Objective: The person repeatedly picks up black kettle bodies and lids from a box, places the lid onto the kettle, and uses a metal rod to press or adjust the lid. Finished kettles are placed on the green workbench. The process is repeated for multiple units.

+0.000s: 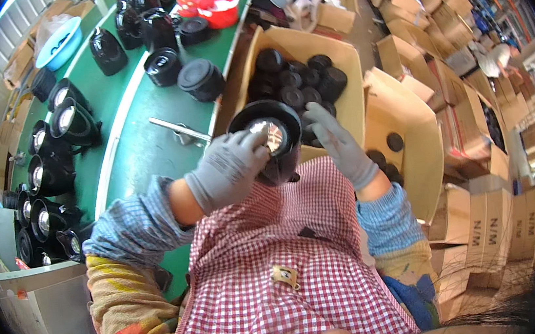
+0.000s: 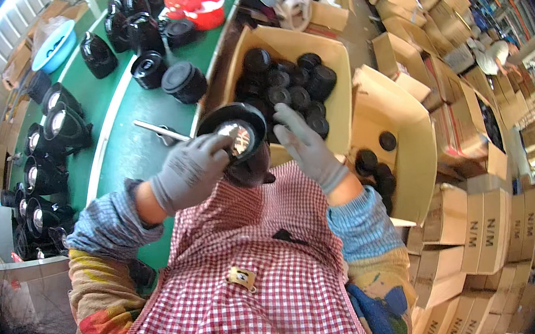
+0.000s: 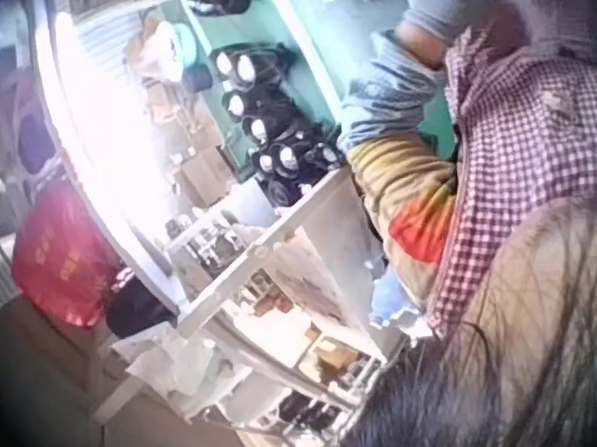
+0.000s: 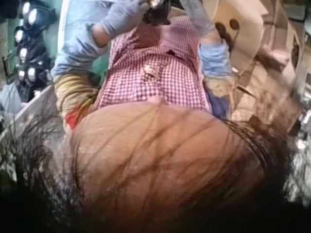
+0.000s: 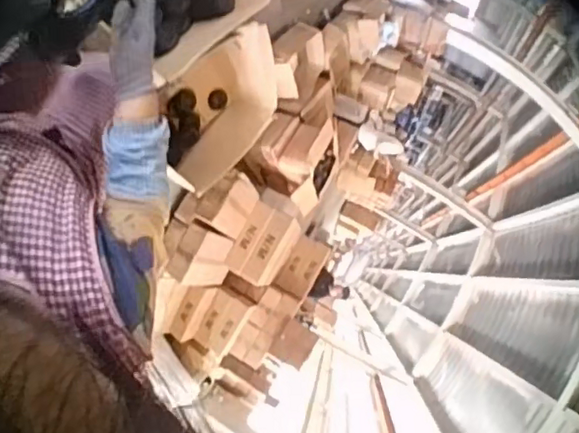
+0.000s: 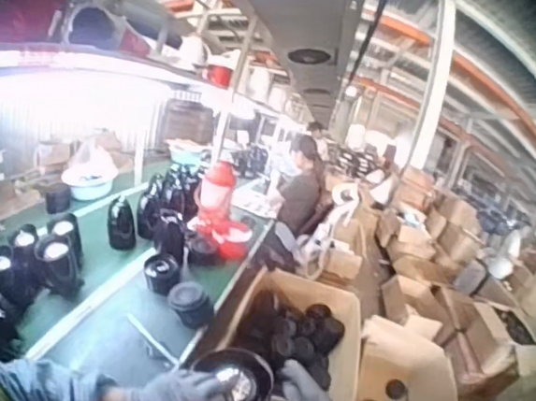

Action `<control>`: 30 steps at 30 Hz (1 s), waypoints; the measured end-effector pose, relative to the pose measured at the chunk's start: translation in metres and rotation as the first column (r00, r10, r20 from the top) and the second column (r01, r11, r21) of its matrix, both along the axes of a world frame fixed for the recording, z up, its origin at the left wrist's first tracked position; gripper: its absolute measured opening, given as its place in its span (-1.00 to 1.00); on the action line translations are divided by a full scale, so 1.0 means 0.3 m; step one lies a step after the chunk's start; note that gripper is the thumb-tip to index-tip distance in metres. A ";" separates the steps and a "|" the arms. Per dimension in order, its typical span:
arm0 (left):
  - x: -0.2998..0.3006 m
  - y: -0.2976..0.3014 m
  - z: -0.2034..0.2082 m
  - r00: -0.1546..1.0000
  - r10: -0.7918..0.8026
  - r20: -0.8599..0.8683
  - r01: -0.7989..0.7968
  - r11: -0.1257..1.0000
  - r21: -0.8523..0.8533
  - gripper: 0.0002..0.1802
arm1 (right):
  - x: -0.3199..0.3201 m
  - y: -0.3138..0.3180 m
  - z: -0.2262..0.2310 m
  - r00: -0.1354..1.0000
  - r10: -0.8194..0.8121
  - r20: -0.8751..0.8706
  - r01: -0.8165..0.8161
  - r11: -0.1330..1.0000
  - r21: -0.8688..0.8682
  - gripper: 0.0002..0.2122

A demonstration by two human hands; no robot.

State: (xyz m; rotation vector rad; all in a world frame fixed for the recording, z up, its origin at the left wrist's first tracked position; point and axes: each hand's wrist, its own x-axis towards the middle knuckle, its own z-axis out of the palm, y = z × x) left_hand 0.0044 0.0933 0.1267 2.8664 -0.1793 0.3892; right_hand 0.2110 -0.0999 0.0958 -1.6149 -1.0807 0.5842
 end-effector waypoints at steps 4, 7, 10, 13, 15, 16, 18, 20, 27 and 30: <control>0.030 -0.312 -0.069 0.994 -0.006 -0.112 0.019 0.993 0.114 -0.71 | 0.004 -0.112 -0.133 0.946 0.095 -0.309 -0.137 0.984 -0.117 -0.54; 0.054 -0.457 -0.148 0.968 -0.081 -0.237 0.104 0.991 0.086 -0.70 | 0.027 -0.162 -0.247 0.850 0.224 -0.477 -0.321 0.938 -0.132 -0.54; 0.064 -0.533 -0.265 0.935 -0.165 -0.314 0.178 0.984 0.012 -0.73 | 0.010 -0.203 -0.439 0.749 0.264 -0.608 -0.393 0.916 -0.087 -0.52; 0.066 -0.504 -0.271 0.929 -0.257 -0.266 0.225 0.964 -0.144 -0.72 | 0.014 -0.242 -0.454 0.793 0.280 -0.541 -0.384 0.919 -0.088 -0.50; 0.099 -0.390 -0.243 0.945 -0.304 -0.124 0.229 0.879 -0.418 -0.73 | 0.026 -0.241 -0.452 0.765 0.255 -0.591 -0.380 0.920 -0.094 -0.52; 0.129 -0.303 -0.234 0.949 -0.313 -0.042 0.242 0.805 -0.541 -0.73 | 0.035 -0.233 -0.422 0.753 0.234 -0.615 -0.385 0.914 -0.123 -0.53; 0.192 -0.033 -0.281 0.984 0.114 0.138 -0.027 0.858 -0.513 -0.62 | 0.045 -0.217 -0.412 0.797 0.203 -0.568 -0.344 0.926 -0.152 -0.60; 0.275 0.309 -0.373 0.857 0.444 0.264 -0.353 0.876 -0.327 -0.52 | 0.064 -0.190 -0.386 0.940 0.286 -0.185 -0.328 0.909 -0.256 -0.60; 0.340 0.825 -0.650 0.697 0.714 -0.056 -0.707 0.699 0.105 -0.21 | 0.137 -0.185 -0.408 0.905 -0.111 -0.411 0.097 0.994 -0.054 -0.63; 0.279 0.882 -0.686 0.774 0.570 0.276 -0.598 0.802 0.018 -0.48 | 0.173 -0.191 -0.418 0.869 -0.169 -0.465 0.184 0.983 -0.013 -0.64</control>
